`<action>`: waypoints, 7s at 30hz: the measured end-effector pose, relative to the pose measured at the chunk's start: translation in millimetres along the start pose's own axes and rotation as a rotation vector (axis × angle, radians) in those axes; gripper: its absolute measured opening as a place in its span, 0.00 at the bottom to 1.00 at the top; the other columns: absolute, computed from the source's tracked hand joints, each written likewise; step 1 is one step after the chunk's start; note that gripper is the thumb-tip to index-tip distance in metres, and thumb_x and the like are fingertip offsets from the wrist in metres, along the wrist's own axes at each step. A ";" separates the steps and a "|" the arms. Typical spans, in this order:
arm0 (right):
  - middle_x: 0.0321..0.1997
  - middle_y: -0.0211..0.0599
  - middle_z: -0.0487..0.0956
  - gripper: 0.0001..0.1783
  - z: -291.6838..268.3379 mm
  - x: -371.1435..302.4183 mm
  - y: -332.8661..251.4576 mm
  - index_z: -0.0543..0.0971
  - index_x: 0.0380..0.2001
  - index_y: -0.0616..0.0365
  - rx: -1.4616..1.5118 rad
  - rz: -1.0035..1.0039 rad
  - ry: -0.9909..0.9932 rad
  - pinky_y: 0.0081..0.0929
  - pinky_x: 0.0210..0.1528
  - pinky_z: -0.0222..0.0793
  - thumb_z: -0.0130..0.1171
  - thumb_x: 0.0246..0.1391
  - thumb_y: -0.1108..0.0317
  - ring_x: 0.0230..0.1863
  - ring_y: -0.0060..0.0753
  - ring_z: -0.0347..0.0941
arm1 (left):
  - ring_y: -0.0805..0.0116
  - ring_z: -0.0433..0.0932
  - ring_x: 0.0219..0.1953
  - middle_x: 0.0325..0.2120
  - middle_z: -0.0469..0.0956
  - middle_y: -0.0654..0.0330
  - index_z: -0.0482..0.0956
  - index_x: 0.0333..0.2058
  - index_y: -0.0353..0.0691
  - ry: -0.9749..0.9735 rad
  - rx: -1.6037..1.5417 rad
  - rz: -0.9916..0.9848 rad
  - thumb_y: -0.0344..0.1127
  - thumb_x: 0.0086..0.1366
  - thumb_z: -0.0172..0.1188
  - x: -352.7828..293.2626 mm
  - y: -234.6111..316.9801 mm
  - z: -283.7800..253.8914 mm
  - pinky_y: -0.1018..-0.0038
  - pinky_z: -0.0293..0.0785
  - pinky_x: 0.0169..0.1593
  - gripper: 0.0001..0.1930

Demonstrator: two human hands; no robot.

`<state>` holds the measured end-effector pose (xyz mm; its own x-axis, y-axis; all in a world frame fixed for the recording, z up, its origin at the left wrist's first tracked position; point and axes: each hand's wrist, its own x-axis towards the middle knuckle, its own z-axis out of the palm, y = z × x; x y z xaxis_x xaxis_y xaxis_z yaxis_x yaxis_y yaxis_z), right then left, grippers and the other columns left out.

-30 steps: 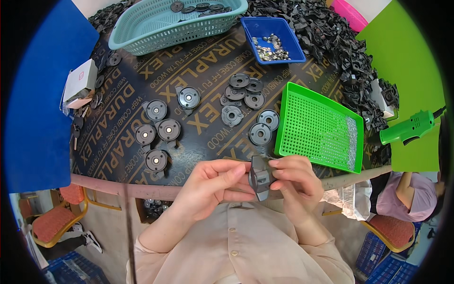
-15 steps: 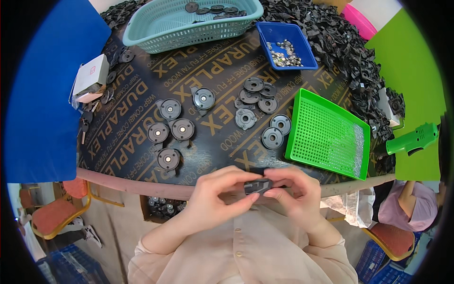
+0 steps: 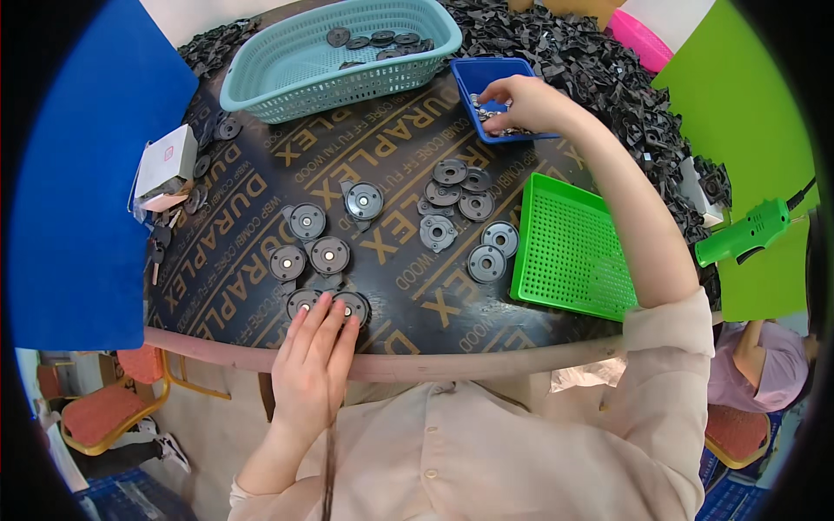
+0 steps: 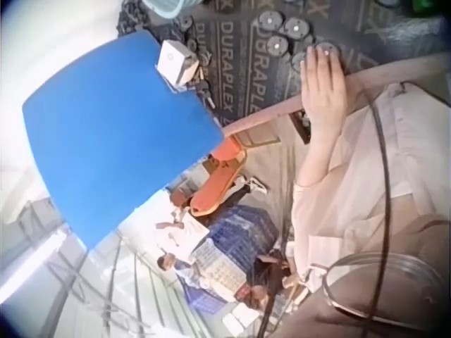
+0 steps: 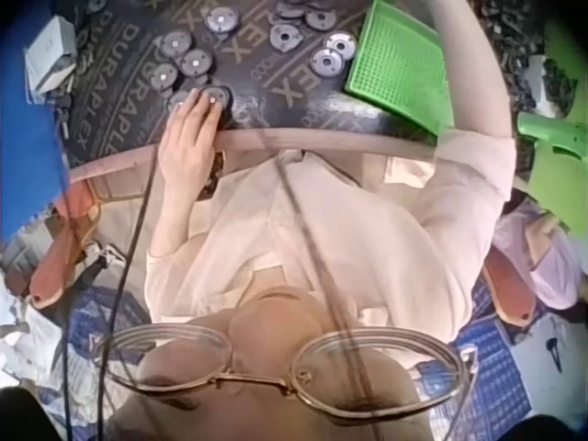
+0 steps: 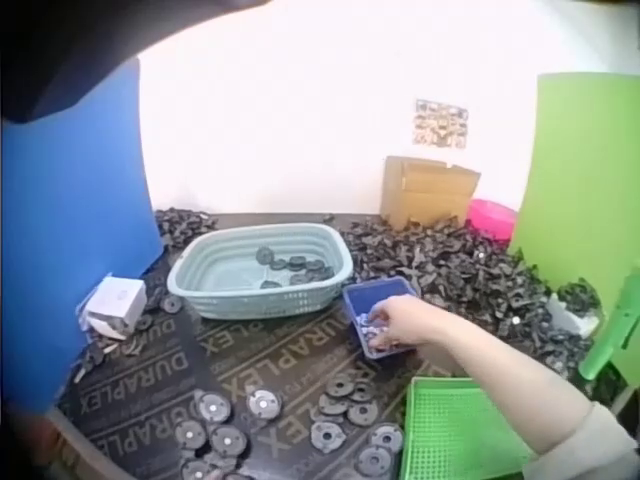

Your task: Assembling small plastic components by inserting screws using an electric screwdriver on a factory workbench.

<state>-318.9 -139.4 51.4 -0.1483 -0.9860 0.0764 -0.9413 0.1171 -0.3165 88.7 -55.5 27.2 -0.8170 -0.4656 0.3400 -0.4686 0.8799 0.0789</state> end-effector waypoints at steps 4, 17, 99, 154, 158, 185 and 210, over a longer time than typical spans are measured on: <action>0.33 0.44 0.82 0.15 12.7 18.0 -15.7 0.83 0.31 0.58 -0.057 0.013 -0.187 0.33 0.41 0.74 0.72 0.35 0.69 0.37 0.41 0.80 | 0.52 0.71 0.55 0.50 0.74 0.48 0.78 0.43 0.31 -0.041 0.045 -0.021 0.26 0.54 0.53 2.2 0.3 -8.3 0.57 0.68 0.57 0.16; 0.27 0.42 0.80 0.07 6.2 1.7 4.5 0.81 0.30 0.60 -0.077 0.027 0.144 0.33 0.37 0.72 0.63 0.44 0.73 0.33 0.42 0.77 | 0.57 0.73 0.38 0.40 0.73 0.53 0.77 0.46 0.38 -0.041 -0.079 -0.190 0.34 0.55 0.63 106.2 41.8 45.1 0.69 0.74 0.37 0.19; 0.29 0.40 0.82 0.20 -33.8 -224.2 -35.5 0.80 0.39 0.68 1.134 0.462 0.223 0.21 0.27 0.75 0.71 0.38 0.77 0.23 0.26 0.77 | 0.51 0.80 0.43 0.42 0.79 0.48 0.75 0.47 0.29 -0.277 -2.087 -0.997 0.36 0.69 0.48 57.0 44.0 22.9 0.64 0.84 0.39 0.16; 0.43 0.44 0.78 0.20 28.6 -250.0 -119.9 0.79 0.39 0.64 1.052 0.092 0.066 0.25 0.41 0.74 0.69 0.38 0.81 0.43 0.34 0.75 | 0.72 0.79 0.39 0.41 0.78 0.58 0.76 0.45 0.34 -0.368 -1.837 -0.667 0.25 0.60 0.62 59.6 56.9 1.4 0.74 0.77 0.45 0.14; 0.42 0.38 0.80 0.26 -1.2 -227.8 -124.4 0.77 0.44 0.62 0.780 0.053 0.058 0.25 0.41 0.73 0.71 0.36 0.79 0.44 0.31 0.76 | 0.58 0.81 0.39 0.39 0.78 0.55 0.78 0.40 0.36 -0.002 -0.901 -0.113 0.23 0.51 0.64 54.6 38.5 1.7 0.71 0.78 0.43 0.15; 0.26 0.40 0.81 0.09 16.3 17.2 3.6 0.82 0.24 0.61 -0.013 -0.013 -0.025 0.30 0.35 0.73 0.69 0.34 0.76 0.29 0.37 0.79 | 0.57 0.79 0.35 0.29 0.75 0.56 0.79 0.28 0.36 -0.261 0.085 0.208 0.26 0.53 0.59 170.4 0.7 52.0 0.67 0.76 0.36 0.03; 0.29 0.30 0.79 0.14 2.5 -198.8 -106.9 0.80 0.29 0.58 0.392 -0.398 0.296 0.27 0.31 0.71 0.67 0.35 0.82 0.32 0.35 0.73 | 0.59 0.78 0.49 0.46 0.77 0.54 0.68 0.54 0.34 -0.364 -2.140 -0.823 0.33 0.68 0.52 77.6 58.5 17.7 0.68 0.78 0.50 0.17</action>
<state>-188.0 43.8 67.7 0.0604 -0.8638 0.5002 -0.7691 -0.3597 -0.5283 -8.1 -41.9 41.7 -0.8263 -0.4251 -0.3695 0.0851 -0.7427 0.6642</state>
